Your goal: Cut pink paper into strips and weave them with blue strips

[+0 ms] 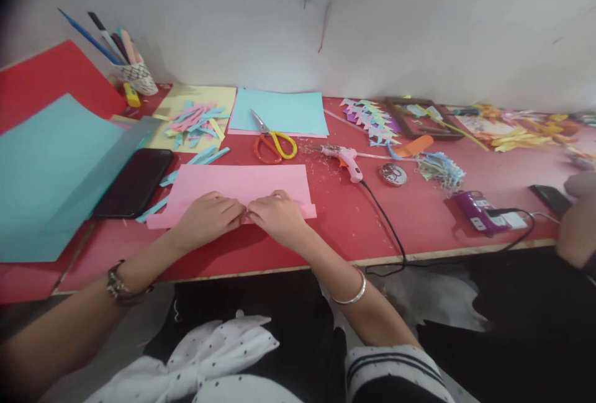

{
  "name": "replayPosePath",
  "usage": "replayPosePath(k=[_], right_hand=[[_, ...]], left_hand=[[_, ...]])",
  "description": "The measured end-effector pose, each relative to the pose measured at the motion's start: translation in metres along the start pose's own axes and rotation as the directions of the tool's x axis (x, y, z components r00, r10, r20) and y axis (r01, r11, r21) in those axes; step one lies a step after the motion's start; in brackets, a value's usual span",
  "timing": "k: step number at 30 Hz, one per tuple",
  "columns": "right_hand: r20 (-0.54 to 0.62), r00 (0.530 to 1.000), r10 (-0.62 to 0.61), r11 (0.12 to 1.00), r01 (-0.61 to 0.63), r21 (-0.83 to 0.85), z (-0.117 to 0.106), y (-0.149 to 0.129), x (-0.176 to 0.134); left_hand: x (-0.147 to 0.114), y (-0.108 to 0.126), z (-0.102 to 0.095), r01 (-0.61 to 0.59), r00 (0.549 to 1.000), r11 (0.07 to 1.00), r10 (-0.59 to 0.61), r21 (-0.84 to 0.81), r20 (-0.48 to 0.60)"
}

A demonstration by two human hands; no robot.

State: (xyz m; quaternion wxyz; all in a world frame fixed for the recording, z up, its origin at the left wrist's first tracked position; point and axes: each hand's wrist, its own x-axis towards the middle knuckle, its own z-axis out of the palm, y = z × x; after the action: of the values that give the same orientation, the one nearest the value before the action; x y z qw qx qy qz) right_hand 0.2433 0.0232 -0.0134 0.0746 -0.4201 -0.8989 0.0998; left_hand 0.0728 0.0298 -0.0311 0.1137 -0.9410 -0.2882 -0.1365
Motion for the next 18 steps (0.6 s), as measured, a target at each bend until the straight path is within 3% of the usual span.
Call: replayPosePath(k=[6,11,15,18], right_hand=[[-0.081,0.996,-0.031,0.999,0.033,0.026,-0.003,0.02,-0.013],[-0.117,0.993,-0.024,0.999,0.026,0.021,-0.015,0.04,-0.034],[-0.181,0.983,-0.041,0.999,0.041,-0.007,-0.022,0.05,-0.05],[-0.272,0.962,-0.014,0.999,0.005,-0.035,-0.024,0.053,-0.057]], left_hand=[[-0.001,-0.017,0.001,-0.045,0.998,0.999,0.047,0.025,-0.052],[-0.032,-0.039,-0.01,-0.005,0.996,0.998,0.01,0.056,-0.087],[-0.053,-0.059,-0.024,0.086,0.994,0.988,-0.077,0.127,-0.079],[-0.056,-0.06,-0.043,0.24,0.965,0.955,-0.216,0.175,-0.147]])
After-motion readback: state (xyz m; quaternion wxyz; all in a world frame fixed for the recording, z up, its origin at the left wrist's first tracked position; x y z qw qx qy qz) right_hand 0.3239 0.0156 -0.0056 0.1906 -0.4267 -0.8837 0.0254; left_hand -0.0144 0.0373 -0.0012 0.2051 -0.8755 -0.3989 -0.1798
